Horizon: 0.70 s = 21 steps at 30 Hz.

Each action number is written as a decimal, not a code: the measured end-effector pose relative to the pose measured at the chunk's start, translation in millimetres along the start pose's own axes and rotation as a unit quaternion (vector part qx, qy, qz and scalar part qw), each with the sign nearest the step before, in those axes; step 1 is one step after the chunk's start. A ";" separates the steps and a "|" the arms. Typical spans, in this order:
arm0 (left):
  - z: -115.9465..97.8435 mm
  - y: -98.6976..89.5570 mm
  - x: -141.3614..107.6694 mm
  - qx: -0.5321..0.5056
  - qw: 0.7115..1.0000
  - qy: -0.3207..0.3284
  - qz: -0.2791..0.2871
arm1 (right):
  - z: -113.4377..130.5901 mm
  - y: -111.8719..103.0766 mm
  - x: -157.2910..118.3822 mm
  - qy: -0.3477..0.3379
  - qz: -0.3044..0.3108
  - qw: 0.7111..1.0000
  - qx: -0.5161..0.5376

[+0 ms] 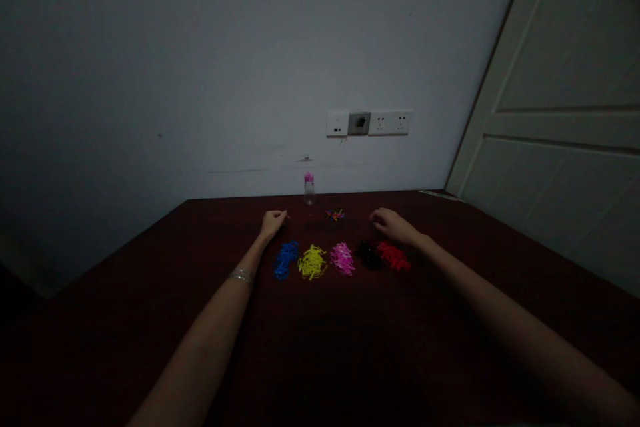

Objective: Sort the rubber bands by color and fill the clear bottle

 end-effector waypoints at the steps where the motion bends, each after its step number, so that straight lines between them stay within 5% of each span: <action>1: 0.1 -0.1 0.1 0.007 1.000 0.002 0.001 | 5.1 2.9 9.4 -0.005 0.017 1.000 -0.006; 12: -13.9 0.4 -10.7 0.001 1.000 -0.013 0.012 | 27.3 36.9 85.5 0.085 0.111 0.990 -0.033; 21: -13.4 0.7 -9.7 0.023 1.000 -0.014 0.007 | 40.4 43.5 87.3 0.099 0.129 0.976 -0.145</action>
Point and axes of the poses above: each hand's wrist, its own x-axis towards the middle knuckle, its own y-axis out of the palm, z = x × y, the point moved 5 cm from there along x, towards the middle knuckle, and after that the axes turned 5 degrees about z, right-handed, at the moved point
